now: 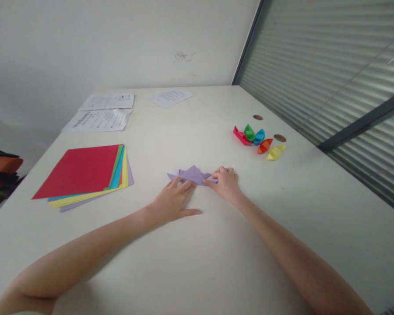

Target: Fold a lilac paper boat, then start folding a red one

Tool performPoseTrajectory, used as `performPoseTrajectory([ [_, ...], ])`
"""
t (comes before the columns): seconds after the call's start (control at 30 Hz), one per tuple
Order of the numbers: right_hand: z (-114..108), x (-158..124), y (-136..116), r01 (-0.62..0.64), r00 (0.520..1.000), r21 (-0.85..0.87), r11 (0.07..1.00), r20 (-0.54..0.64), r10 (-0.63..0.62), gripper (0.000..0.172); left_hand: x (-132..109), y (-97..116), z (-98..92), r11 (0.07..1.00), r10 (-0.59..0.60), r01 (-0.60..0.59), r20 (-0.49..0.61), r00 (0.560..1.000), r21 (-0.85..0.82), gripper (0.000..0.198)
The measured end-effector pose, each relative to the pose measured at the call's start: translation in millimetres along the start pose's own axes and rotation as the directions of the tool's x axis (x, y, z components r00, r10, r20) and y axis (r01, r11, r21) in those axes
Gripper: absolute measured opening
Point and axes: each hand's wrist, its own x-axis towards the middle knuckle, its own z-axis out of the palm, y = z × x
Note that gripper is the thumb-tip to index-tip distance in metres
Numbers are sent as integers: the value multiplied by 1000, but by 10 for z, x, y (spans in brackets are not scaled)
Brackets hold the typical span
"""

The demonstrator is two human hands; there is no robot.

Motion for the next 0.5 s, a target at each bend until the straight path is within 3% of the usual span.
performPoseTrajectory([
  [0.23,-2,38,-9,-4,1000,5,1000,6,4,34,-26,-21,42,1000,-6,6,-16,1000,20,87],
  [0.5,88,-20,-54,40,996,24,999,-82,-38,37,-5,-81,-11,1000,6,-6,6,1000,26,85],
])
